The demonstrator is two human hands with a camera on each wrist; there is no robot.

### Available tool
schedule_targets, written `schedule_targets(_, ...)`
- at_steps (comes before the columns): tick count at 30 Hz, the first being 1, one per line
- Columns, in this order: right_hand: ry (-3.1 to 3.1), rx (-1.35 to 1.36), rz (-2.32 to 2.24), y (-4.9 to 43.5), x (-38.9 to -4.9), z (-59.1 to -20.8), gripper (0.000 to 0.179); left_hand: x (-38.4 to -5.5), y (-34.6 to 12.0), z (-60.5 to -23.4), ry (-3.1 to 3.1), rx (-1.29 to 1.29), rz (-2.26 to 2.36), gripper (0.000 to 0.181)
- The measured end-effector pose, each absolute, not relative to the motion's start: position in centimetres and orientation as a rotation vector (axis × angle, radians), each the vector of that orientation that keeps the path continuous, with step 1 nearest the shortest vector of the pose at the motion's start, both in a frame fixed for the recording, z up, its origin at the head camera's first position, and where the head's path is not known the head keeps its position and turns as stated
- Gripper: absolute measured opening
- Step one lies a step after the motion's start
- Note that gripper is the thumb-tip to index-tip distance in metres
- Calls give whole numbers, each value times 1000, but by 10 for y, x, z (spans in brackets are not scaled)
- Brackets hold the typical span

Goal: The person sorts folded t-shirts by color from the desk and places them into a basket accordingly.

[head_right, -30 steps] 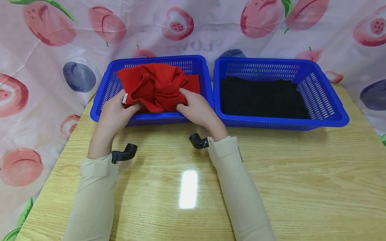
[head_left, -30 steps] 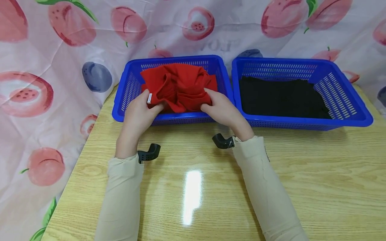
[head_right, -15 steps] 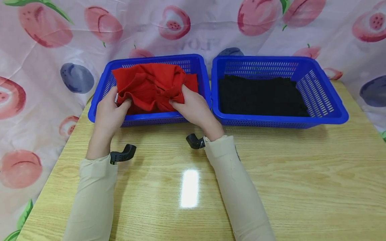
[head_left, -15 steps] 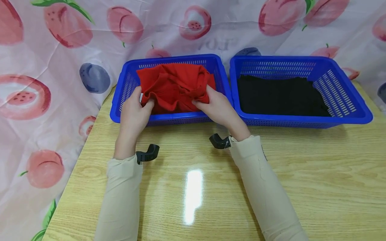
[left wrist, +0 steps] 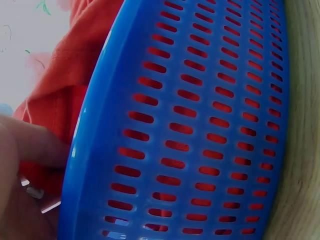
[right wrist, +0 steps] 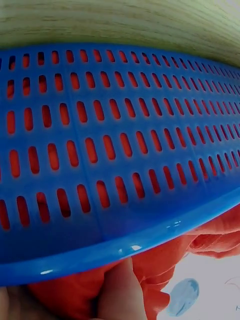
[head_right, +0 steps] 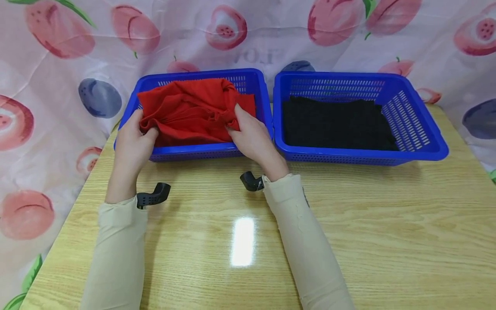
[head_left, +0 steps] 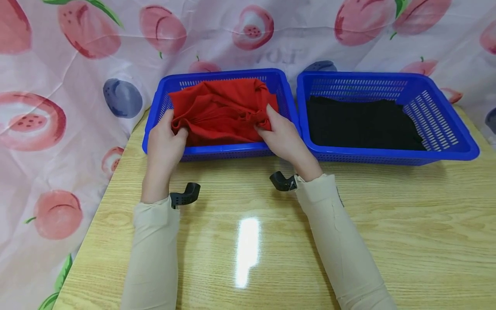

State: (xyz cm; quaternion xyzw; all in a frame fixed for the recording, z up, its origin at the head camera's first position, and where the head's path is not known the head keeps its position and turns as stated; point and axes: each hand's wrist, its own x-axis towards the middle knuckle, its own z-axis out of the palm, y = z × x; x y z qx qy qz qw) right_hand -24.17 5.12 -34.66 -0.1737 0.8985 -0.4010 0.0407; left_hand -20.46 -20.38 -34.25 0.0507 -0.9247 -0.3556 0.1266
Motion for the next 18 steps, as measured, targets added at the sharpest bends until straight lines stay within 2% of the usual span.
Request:
schedule_targets(9,2748,-494,-1270,52,-241,-345,42,-206,-204,-341,-2778,159,-999,25)
schedule_targets(18,2727,-481,-1301,52,-241,-345,30,-207,-204,-343,-2695,202,-932,21)
